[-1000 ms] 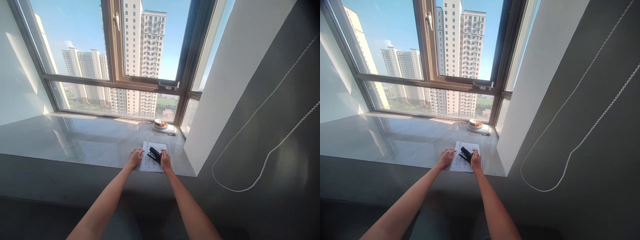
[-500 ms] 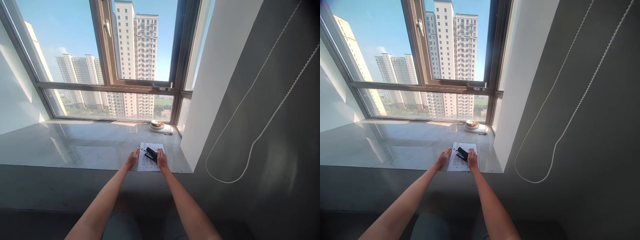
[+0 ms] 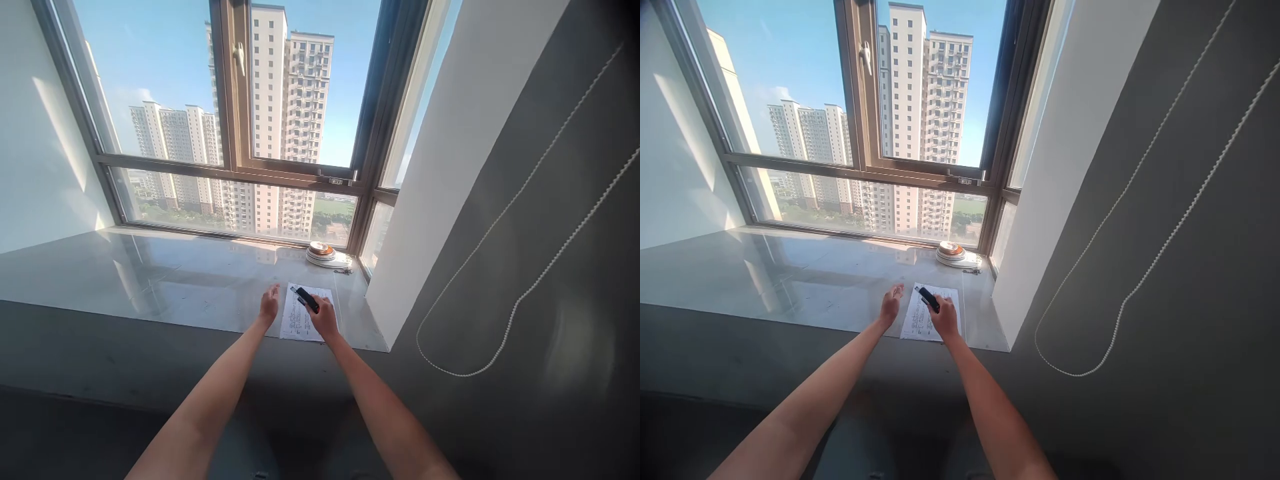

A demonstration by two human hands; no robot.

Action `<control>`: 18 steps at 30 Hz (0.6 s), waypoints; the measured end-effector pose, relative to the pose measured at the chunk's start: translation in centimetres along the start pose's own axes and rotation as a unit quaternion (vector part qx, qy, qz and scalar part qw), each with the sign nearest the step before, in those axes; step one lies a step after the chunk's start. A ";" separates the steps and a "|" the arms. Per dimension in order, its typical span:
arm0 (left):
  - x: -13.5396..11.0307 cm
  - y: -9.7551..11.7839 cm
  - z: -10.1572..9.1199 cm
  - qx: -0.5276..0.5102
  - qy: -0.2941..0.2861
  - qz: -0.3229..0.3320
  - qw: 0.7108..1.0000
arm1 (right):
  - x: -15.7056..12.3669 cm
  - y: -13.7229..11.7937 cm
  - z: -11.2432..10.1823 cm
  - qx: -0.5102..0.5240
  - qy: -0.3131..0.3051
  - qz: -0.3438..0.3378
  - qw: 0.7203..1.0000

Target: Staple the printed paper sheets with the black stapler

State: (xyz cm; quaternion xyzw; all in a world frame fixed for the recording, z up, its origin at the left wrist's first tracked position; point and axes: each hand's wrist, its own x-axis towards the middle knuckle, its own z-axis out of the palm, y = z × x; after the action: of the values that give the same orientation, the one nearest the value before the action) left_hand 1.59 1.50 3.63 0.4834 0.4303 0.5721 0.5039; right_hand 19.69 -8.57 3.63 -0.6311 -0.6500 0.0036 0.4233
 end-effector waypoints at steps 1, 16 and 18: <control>0.1 0.3 0.9 -0.032 0.013 -0.017 0.999 | 0.2 -0.5 -0.2 -0.017 0.006 -0.036 0.999; 1.0 -0.8 4.4 -0.180 0.019 -0.159 0.970 | -0.2 -0.5 -0.3 -0.205 -0.017 -0.285 0.936; 1.4 -1.0 3.7 -0.107 0.028 -0.126 0.986 | -0.5 -0.5 -0.6 -0.166 0.016 -0.211 0.963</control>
State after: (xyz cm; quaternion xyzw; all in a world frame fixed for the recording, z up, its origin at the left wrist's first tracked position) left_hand 5.37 3.02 3.41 0.3523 0.4378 0.5597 0.6091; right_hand 19.56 -9.40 3.96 -0.5410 -0.7532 -0.2032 0.3142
